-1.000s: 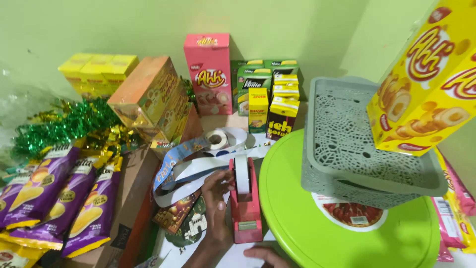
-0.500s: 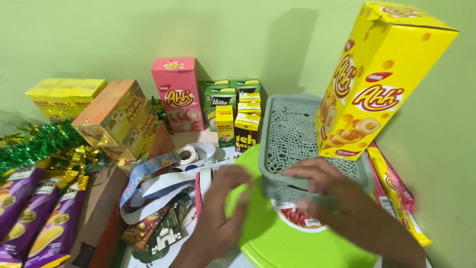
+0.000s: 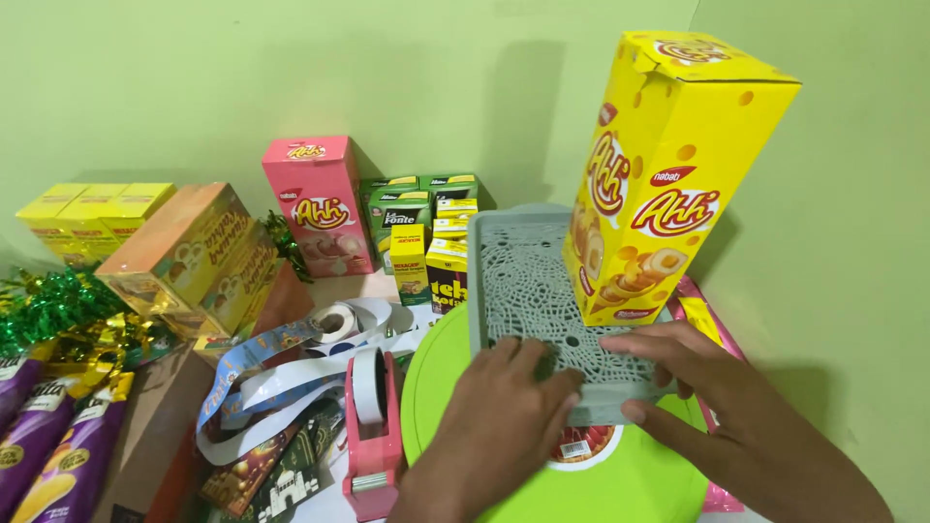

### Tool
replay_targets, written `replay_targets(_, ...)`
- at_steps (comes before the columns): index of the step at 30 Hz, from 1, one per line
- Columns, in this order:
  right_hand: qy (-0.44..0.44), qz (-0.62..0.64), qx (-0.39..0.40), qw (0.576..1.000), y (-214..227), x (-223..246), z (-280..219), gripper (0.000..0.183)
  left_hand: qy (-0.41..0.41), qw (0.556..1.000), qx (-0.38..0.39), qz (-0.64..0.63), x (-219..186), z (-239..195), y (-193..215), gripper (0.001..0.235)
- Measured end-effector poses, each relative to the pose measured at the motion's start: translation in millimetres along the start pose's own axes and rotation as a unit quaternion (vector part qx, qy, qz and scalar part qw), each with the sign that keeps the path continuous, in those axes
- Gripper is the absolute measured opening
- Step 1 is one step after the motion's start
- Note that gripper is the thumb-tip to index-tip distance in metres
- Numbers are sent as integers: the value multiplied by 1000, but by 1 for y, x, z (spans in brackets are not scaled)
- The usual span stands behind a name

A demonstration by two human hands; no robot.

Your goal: The person arranges boxes of snacks on a green plastic tray. They place a large yellow box of Nabati Ahl crackers and a smaller yellow box of Mixagrip Herbal Grogges onto the tray, adjusting their positions.

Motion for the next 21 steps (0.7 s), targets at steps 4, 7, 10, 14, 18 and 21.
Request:
replay_targets(4,-14,27,-14,999,2,-6,-5,53,-45,998,-27,-28,-28,-2,-7,32)
replay_targets(7,-4,19,-43,999,7,-9,-8,51,-88,996,7,4,-43,-4,-26,38)
replay_targets(10,33,11,-74,997,8,-7,-9,54,-112,993,-20,-35,-48,-7,-35,42)
replay_targets(14,59,-41,-87,994,6,7,-6,56,-135,987,-6,-90,-49,-6,-39,20)
replay_targets(18,16,-52,-66,996,0,-2,-4,58,19,907,38,-418,-46,4,-41,27)
replay_targets(21,22,-36,-73,996,6,-8,-7,57,-180,933,57,-305,-72,-9,-17,21)
Point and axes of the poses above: each hand's wrist, its own z-axis towards the middle knuckle, its own y-axis out of the back of the hand, x = y × z, the point moved 10 cm from there along z, towards the middle knuckle, and after that the axes turned 14 degrees about -z, right-handed, at the moved point
